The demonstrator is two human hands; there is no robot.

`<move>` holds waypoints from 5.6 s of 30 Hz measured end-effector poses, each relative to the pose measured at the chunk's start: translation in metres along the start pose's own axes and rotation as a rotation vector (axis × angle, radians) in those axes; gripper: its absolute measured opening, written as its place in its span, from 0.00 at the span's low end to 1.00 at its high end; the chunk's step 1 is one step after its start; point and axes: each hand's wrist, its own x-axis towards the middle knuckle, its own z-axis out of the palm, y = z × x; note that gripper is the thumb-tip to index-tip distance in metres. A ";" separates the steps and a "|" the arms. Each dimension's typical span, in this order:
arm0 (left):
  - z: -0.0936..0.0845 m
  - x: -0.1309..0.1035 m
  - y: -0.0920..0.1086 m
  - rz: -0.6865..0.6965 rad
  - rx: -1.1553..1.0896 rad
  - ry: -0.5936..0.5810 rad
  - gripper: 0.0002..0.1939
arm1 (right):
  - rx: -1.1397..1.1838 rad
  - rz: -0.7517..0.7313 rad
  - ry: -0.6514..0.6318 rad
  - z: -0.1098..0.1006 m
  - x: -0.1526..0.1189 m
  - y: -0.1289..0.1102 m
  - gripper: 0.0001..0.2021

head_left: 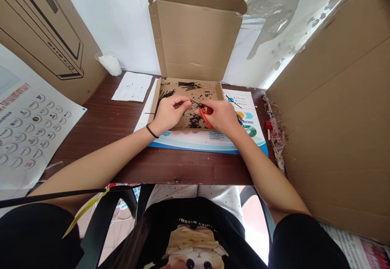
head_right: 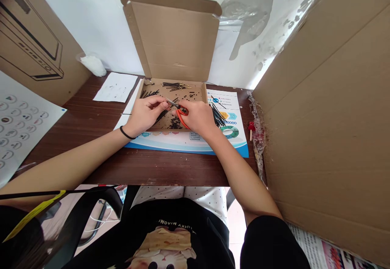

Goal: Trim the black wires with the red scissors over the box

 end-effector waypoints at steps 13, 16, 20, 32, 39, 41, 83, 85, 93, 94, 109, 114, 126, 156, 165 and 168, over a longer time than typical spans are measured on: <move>-0.001 0.000 0.001 0.000 0.027 0.017 0.10 | -0.022 0.001 -0.022 -0.001 0.000 -0.003 0.20; -0.001 0.000 0.001 0.012 0.038 0.026 0.09 | -0.025 0.008 -0.032 0.000 0.000 -0.003 0.19; -0.001 0.000 0.001 -0.001 0.017 0.031 0.08 | -0.022 0.007 -0.028 0.001 -0.001 -0.003 0.18; 0.000 0.000 -0.001 0.017 0.054 0.023 0.09 | -0.172 -0.038 0.000 0.004 0.000 0.004 0.14; 0.001 0.000 -0.004 0.005 0.034 0.009 0.12 | -0.095 0.061 0.028 -0.001 0.001 0.001 0.17; 0.001 0.000 -0.004 0.008 0.031 0.006 0.12 | -0.035 0.077 0.025 -0.003 0.002 0.000 0.18; -0.001 -0.001 0.003 0.050 0.108 0.042 0.09 | 0.012 0.089 0.019 -0.006 0.002 -0.002 0.19; -0.001 -0.001 0.004 0.044 0.095 0.056 0.08 | 0.058 0.094 0.020 -0.009 0.002 -0.005 0.20; 0.000 -0.001 0.000 0.042 0.041 0.102 0.07 | 0.114 0.090 -0.034 -0.009 -0.001 -0.010 0.15; 0.001 -0.001 -0.001 0.044 0.040 0.106 0.07 | 0.112 0.094 -0.038 -0.008 -0.001 -0.010 0.15; 0.002 -0.002 -0.003 0.018 0.018 0.129 0.07 | 0.054 0.040 -0.037 -0.004 -0.001 -0.007 0.21; 0.003 -0.002 -0.002 0.005 0.009 0.137 0.07 | 0.045 0.039 -0.030 -0.002 -0.002 -0.007 0.21; 0.002 -0.003 -0.001 0.025 0.045 0.133 0.07 | 0.022 0.037 -0.035 -0.004 -0.002 -0.010 0.21; 0.004 -0.005 -0.001 0.015 0.038 0.142 0.09 | -0.091 0.075 -0.008 -0.004 -0.002 -0.009 0.17; 0.005 -0.005 -0.003 0.026 0.040 0.168 0.08 | -0.050 0.035 -0.006 -0.004 -0.002 -0.009 0.19; 0.005 -0.004 -0.002 0.043 0.041 0.175 0.07 | -0.053 0.024 -0.006 -0.003 -0.001 -0.009 0.20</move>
